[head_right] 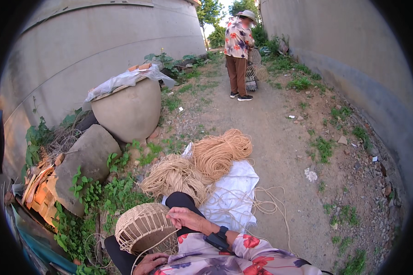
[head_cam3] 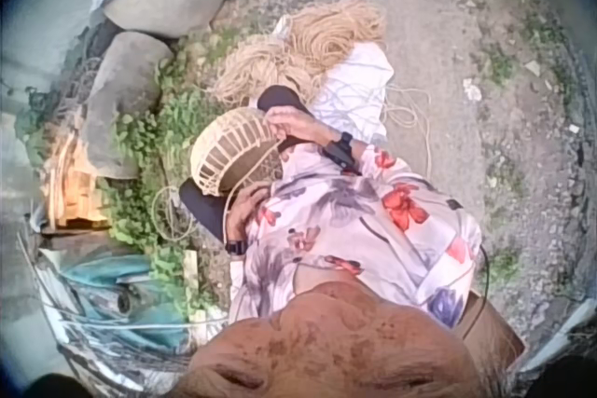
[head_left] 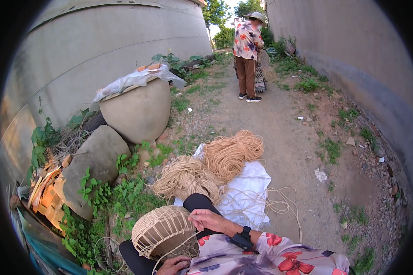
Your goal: Weaving a small basket using flexible bamboo or wood strips.
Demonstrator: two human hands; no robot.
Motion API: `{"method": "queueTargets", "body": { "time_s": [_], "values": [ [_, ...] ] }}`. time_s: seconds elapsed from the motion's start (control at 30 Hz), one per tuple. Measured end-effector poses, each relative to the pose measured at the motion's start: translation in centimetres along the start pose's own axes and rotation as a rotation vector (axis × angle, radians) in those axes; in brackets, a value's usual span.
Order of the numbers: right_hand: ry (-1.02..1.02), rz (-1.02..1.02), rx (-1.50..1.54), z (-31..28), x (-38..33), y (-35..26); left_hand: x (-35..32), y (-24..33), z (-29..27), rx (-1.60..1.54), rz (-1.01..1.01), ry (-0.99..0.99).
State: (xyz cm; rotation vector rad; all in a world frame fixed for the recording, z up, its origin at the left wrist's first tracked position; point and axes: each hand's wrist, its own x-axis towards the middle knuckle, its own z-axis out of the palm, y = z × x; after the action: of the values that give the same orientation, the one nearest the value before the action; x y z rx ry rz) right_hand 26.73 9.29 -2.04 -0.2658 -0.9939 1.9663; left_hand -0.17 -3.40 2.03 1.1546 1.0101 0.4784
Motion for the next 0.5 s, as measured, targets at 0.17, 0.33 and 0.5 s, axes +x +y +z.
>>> {"method": "queueTargets", "body": {
  "time_s": [0.17,0.33,0.5],
  "values": [
    [-0.005,0.01,0.017,0.2,0.0,-0.1,0.2,-0.8,-0.4,0.009,-0.014,-0.005],
    [-0.005,0.001,-0.021,0.4,-0.1,-0.2,0.6,-1.8,-0.6,0.14,0.172,0.027],
    [0.01,0.01,-0.023,0.1,-0.1,-0.2,-0.2,0.4,0.4,0.028,0.024,0.015]
  ]
}}
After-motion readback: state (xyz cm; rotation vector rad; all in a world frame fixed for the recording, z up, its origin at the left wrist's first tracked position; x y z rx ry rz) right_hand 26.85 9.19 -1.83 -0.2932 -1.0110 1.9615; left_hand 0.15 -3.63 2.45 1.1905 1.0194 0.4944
